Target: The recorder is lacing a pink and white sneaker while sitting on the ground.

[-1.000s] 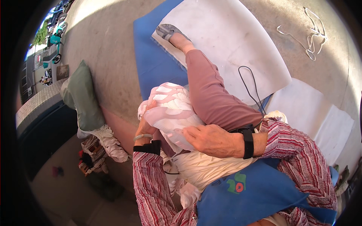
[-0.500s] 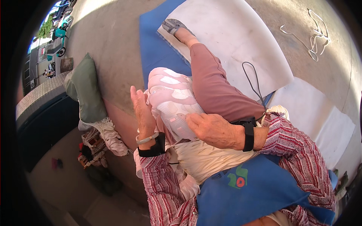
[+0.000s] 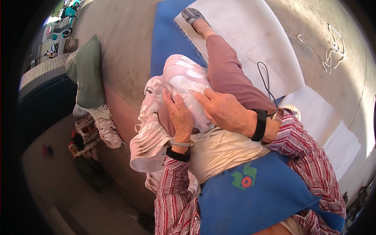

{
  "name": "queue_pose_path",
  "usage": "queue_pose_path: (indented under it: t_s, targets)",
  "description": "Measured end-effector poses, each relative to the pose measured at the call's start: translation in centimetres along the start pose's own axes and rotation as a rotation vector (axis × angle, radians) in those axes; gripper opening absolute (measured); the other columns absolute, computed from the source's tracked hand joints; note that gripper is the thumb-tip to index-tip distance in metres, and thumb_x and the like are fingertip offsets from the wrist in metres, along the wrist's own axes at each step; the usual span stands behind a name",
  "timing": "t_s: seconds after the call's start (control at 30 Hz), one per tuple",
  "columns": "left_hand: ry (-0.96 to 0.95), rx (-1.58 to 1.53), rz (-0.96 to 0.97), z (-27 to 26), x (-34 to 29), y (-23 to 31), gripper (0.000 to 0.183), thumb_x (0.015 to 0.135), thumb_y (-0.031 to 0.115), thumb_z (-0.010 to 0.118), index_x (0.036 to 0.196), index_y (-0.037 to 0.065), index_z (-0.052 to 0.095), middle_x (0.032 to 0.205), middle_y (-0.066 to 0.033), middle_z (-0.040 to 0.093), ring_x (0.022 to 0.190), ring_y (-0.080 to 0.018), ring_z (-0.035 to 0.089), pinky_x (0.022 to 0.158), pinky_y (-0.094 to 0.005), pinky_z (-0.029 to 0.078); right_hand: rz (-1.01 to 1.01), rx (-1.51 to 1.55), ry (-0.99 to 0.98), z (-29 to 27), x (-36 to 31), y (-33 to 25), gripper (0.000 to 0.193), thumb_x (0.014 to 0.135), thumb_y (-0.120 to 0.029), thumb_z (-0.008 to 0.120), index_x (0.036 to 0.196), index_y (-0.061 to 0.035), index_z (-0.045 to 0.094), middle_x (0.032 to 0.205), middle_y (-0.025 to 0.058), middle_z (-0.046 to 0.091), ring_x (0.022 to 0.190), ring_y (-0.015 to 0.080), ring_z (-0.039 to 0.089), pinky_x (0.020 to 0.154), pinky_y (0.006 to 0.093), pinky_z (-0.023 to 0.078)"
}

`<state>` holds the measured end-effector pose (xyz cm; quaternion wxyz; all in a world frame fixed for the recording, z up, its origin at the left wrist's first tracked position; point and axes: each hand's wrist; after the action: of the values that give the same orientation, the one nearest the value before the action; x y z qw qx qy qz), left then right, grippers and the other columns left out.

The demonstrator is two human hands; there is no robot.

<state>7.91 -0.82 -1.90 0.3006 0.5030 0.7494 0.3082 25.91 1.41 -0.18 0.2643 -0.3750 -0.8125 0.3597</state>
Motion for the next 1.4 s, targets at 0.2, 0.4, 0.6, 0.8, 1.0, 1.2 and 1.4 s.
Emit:
queue_pose_path:
  t_s: [0.2, 0.4, 0.6, 0.8, 1.0, 1.2, 1.4]
  targets:
    - [-0.133, 0.129, 0.14, -1.5, 0.3, -0.5, 0.059, 0.105, 0.033, 0.038, 0.147, -0.008, 0.027, 0.146, -0.0302, 0.038, 0.138, -0.0398, 0.036, 0.114, -0.0422, 0.027, 0.03, 0.041, -0.051, 0.2, -0.2, 0.1, 0.052, 0.077, -0.004, 0.067, 0.124, 0.0047, 0.049, 0.099, 0.0177, 0.057, 0.081, 0.0343, 0.066, 0.066, 0.0381, 0.056]
    - [-0.278, 0.314, 0.292, -1.5, -4.1, -1.7, 0.073, 0.102, 0.027, 0.047, 0.151, -0.008, 0.005, 0.153, -0.0375, 0.008, 0.143, -0.0507, 0.016, 0.116, -0.0532, 0.017, 0.088, 0.024, -0.062, 0.6, -0.2, 0.5, 0.048, 0.082, -0.004, 0.063, 0.127, 0.0027, 0.047, 0.098, 0.0184, 0.058, 0.083, 0.0351, 0.066, 0.067, 0.0413, 0.055]
    - [-0.222, 0.288, 0.314, -0.2, -4.2, -2.4, 0.076, 0.101, 0.026, 0.049, 0.15, -0.008, 0.002, 0.152, -0.0392, 0.008, 0.143, -0.0518, 0.015, 0.117, -0.0499, 0.018, 0.045, 0.009, -0.017, 1.2, -0.1, 1.3, 0.045, 0.085, -0.005, 0.061, 0.127, 0.0024, 0.047, 0.097, 0.0196, 0.058, 0.083, 0.0374, 0.065, 0.068, 0.0425, 0.054]
    - [-0.232, 0.281, 0.268, -1.8, -4.2, -2.6, 0.074, 0.099, 0.026, 0.053, 0.15, -0.008, 0.011, 0.151, -0.0388, 0.016, 0.141, -0.0512, 0.022, 0.116, -0.0486, 0.022, 0.038, 0.094, 0.013, 0.8, -0.2, 1.6, 0.033, 0.086, -0.007, 0.066, 0.116, 0.0001, 0.056, 0.092, 0.0156, 0.058, 0.082, 0.0296, 0.062, 0.067, 0.0391, 0.049]
    - [-0.181, 0.478, 0.438, -3.6, -6.0, -0.9, 0.076, 0.091, 0.02, 0.063, 0.151, -0.002, 0.021, 0.152, -0.0297, 0.024, 0.14, -0.0453, 0.029, 0.114, -0.054, 0.024, 0.021, 0.357, 0.097, -8.2, -0.8, -1.2, 0.012, 0.093, -0.005, 0.065, 0.102, 0.0006, 0.069, 0.09, 0.0038, 0.066, 0.073, 0.0089, 0.058, 0.065, 0.0246, 0.048]
    - [-0.327, 0.608, 0.447, -3.7, -6.7, -2.7, 0.081, 0.084, 0.016, 0.069, 0.15, 0.003, 0.024, 0.153, -0.0262, 0.025, 0.139, -0.0447, 0.031, 0.11, -0.0633, 0.024, -0.502, 0.332, 0.001, -15.5, 0.2, -6.6, 0.043, 0.074, -0.007, 0.085, 0.11, 0.0045, 0.065, 0.076, 0.0056, 0.066, 0.066, 0.0123, 0.063, 0.066, 0.0268, 0.049]
    - [-0.196, 0.244, 0.565, -3.7, -8.0, -0.8, 0.041, 0.089, 0.003, 0.063, 0.128, 0.001, 0.054, 0.133, -0.0212, 0.052, 0.122, -0.0354, 0.053, 0.101, -0.0406, 0.044, 0.002, 0.412, 0.301, -13.4, -2.9, -4.7, 0.021, 0.087, -0.012, 0.076, 0.099, 0.0042, 0.069, 0.084, 0.0074, 0.07, 0.071, 0.0093, 0.064, 0.063, 0.0222, 0.052]
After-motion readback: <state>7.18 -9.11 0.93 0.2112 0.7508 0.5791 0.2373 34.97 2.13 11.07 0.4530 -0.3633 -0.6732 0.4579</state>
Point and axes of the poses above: each hand's wrist, its own x-axis towards the middle knuckle, its own z-axis out of the palm, y = z × x
